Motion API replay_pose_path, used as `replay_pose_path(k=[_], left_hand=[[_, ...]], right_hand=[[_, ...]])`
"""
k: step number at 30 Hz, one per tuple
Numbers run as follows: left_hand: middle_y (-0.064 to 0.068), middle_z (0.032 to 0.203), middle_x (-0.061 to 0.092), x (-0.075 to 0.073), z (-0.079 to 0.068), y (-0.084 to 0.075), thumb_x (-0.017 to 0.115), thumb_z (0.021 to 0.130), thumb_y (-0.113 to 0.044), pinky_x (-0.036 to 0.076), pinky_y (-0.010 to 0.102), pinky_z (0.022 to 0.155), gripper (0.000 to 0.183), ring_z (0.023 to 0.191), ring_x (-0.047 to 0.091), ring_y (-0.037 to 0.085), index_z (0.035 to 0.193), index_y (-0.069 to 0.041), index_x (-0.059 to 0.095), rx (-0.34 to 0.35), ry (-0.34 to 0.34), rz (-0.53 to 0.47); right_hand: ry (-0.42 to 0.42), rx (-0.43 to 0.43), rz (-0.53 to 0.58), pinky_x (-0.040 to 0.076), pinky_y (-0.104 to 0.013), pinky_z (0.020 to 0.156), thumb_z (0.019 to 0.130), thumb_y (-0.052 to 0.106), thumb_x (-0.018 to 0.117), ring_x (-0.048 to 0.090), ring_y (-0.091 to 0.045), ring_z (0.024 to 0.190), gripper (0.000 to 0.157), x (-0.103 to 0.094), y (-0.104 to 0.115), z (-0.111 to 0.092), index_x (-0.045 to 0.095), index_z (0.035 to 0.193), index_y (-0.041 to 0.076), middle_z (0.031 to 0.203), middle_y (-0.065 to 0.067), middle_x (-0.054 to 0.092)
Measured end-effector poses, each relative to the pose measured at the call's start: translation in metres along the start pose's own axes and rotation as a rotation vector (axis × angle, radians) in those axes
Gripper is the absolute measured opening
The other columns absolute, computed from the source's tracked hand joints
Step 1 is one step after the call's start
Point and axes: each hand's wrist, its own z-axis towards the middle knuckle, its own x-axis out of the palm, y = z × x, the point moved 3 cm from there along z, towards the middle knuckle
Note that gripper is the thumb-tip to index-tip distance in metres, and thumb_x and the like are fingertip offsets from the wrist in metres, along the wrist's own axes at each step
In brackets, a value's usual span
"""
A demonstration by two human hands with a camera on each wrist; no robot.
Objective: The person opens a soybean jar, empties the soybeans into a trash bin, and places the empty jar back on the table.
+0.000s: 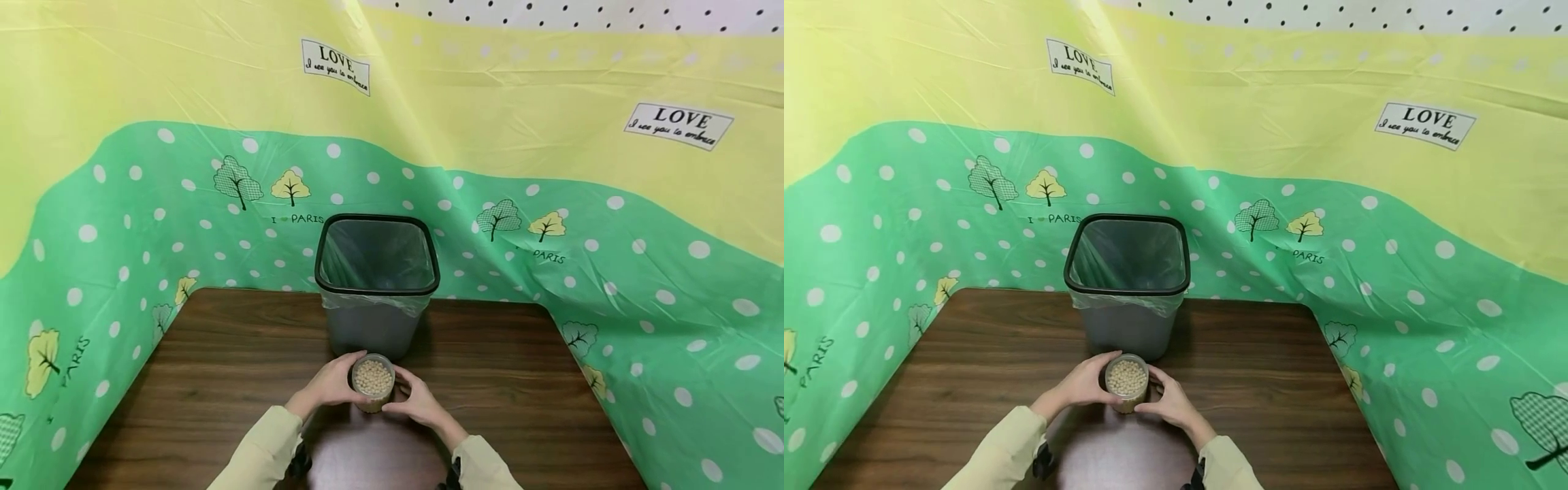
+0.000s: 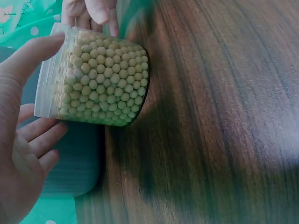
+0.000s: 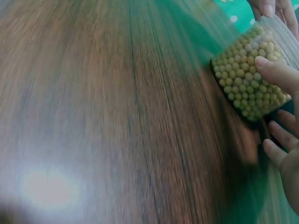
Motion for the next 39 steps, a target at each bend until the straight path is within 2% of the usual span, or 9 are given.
replay_pose_path(k=[5,8,10,13,19,21,27,34,39], left_hand=[[0.014,0.125,0.052,0.001,0.003,0.002,0.081,0.061,-0.04,0.043,0.043,0.089,0.088,0.111,0.052,0.027,0.13,0.0,0.045,-0.002,0.009,-0.05],[0.012,0.12,0.055,0.002,0.004,0.003,0.084,0.059,-0.036,0.046,0.04,0.086,0.083,0.105,0.055,0.025,0.126,-0.001,0.048,-0.01,0.003,-0.126],[0.011,0.117,0.056,0.003,0.004,0.004,0.085,0.058,-0.032,0.047,0.037,0.084,0.081,0.103,0.056,0.024,0.124,-0.001,0.049,-0.018,-0.001,-0.199],[0.014,0.117,0.055,0.003,0.001,0.005,0.086,0.058,-0.023,0.049,0.033,0.08,0.079,0.102,0.057,0.026,0.123,0.001,0.049,-0.034,-0.001,-0.33],[0.019,0.123,0.049,-0.008,-0.008,-0.003,0.084,0.062,-0.01,0.05,0.031,0.082,0.077,0.107,0.054,0.032,0.126,0.004,0.044,-0.063,0.009,-0.584],[0.02,0.125,0.047,-0.018,-0.011,-0.011,0.083,0.063,-0.007,0.049,0.03,0.083,0.076,0.108,0.053,0.033,0.127,0.005,0.043,-0.06,0.01,-0.644],[0.025,0.126,0.045,-0.038,-0.013,-0.026,0.08,0.064,0.0,0.049,0.027,0.081,0.077,0.107,0.053,0.032,0.129,0.008,0.039,0.047,0.016,-0.797],[0.031,0.128,0.039,-0.054,-0.014,-0.043,0.079,0.066,-0.001,0.05,0.027,0.081,0.082,0.106,0.054,0.017,0.132,0.012,0.031,0.141,0.014,-0.982],[0.034,0.128,0.036,-0.058,-0.012,-0.05,0.079,0.066,-0.001,0.048,0.025,0.083,0.084,0.108,0.052,0.013,0.132,0.014,0.029,0.176,-0.008,-1.048]], right_hand=[[0.039,-0.056,0.031,0.044,-0.032,0.09,0.074,0.01,0.075,0.044,-0.032,0.12,0.079,0.006,0.0,0.007,0.032,0.139,0.0,0.134,-0.02,0.04],[0.065,-0.054,0.071,0.045,-0.028,0.088,0.074,0.009,0.075,0.041,-0.033,0.121,0.082,0.008,-0.001,0.01,0.029,0.141,0.003,0.138,-0.02,0.036],[0.074,-0.041,0.093,0.045,-0.03,0.089,0.073,0.008,0.075,0.04,-0.035,0.122,0.083,0.009,-0.001,0.011,0.028,0.142,0.004,0.14,-0.02,0.033],[0.075,-0.057,0.047,0.043,-0.038,0.092,0.074,0.007,0.074,0.039,-0.036,0.123,0.083,0.01,0.004,0.011,0.027,0.142,0.003,0.14,-0.02,0.033],[0.046,-0.062,-0.068,0.031,-0.055,0.097,0.072,0.008,0.076,0.037,-0.037,0.124,0.078,0.002,0.057,0.005,0.034,0.137,-0.003,0.137,-0.02,0.04],[0.028,-0.073,-0.07,0.033,-0.052,0.097,0.072,0.011,0.077,0.04,-0.034,0.123,0.077,-0.001,0.064,0.005,0.036,0.137,0.001,0.136,-0.017,0.042],[-0.058,-0.21,-0.083,0.04,-0.027,0.092,0.07,0.014,0.078,0.045,-0.017,0.116,0.076,-0.011,0.072,0.006,0.041,0.136,0.009,0.132,-0.011,0.046],[-0.081,-0.293,-0.003,0.04,-0.023,0.09,0.069,-0.004,0.075,0.046,-0.009,0.113,0.074,-0.022,0.117,0.005,0.04,0.134,-0.003,0.129,-0.022,0.046],[-0.076,-0.31,0.072,0.041,-0.022,0.087,0.071,0.0,0.074,0.048,-0.006,0.107,0.071,-0.026,0.139,0.006,0.038,0.132,-0.009,0.124,-0.027,0.047]])
